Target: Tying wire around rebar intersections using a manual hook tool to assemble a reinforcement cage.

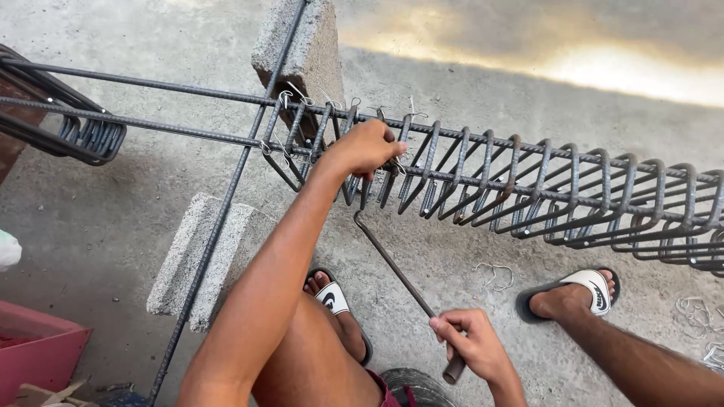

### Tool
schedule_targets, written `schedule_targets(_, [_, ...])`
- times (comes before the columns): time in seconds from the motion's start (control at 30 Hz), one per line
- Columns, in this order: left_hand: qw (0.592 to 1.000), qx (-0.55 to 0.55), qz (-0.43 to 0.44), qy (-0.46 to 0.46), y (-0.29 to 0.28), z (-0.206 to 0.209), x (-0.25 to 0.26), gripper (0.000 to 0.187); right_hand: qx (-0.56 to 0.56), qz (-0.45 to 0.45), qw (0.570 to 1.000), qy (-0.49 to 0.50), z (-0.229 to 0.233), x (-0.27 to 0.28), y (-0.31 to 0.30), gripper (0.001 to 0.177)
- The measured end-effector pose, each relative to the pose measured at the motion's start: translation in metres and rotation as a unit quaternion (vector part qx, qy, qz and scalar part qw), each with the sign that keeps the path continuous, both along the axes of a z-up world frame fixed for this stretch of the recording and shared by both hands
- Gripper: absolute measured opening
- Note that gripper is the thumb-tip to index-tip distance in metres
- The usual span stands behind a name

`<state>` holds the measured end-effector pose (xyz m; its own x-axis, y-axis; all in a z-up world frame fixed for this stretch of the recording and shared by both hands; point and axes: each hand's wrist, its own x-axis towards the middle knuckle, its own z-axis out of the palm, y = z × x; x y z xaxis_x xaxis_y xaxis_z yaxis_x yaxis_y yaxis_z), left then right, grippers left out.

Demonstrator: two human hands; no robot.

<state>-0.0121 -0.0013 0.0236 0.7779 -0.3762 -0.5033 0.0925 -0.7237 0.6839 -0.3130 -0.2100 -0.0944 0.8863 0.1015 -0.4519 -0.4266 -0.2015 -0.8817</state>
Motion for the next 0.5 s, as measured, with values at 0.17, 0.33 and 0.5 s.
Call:
schedule_targets(0.17, [0.987, 0.033, 0.046, -0.151, 0.019, 0.008, 0.008, 0.034, 0.095, -0.041, 0.995, -0.013, -0.004, -0.028, -0.020, 0.040])
schedule_targets(0.33, [0.957, 0.113, 0.051, -0.263, 0.045, 0.014, -0.002, 0.027, 0.072, -0.076, 0.994, 0.018, 0.005, -0.023, -0.022, 0.041])
schedule_targets(0.5, [0.961, 0.131, 0.036, -0.241, 0.057, 0.013, -0.011, 0.025, 0.004, -0.088, 0.993, 0.072, 0.037, 0.009, 0.011, 0.046])
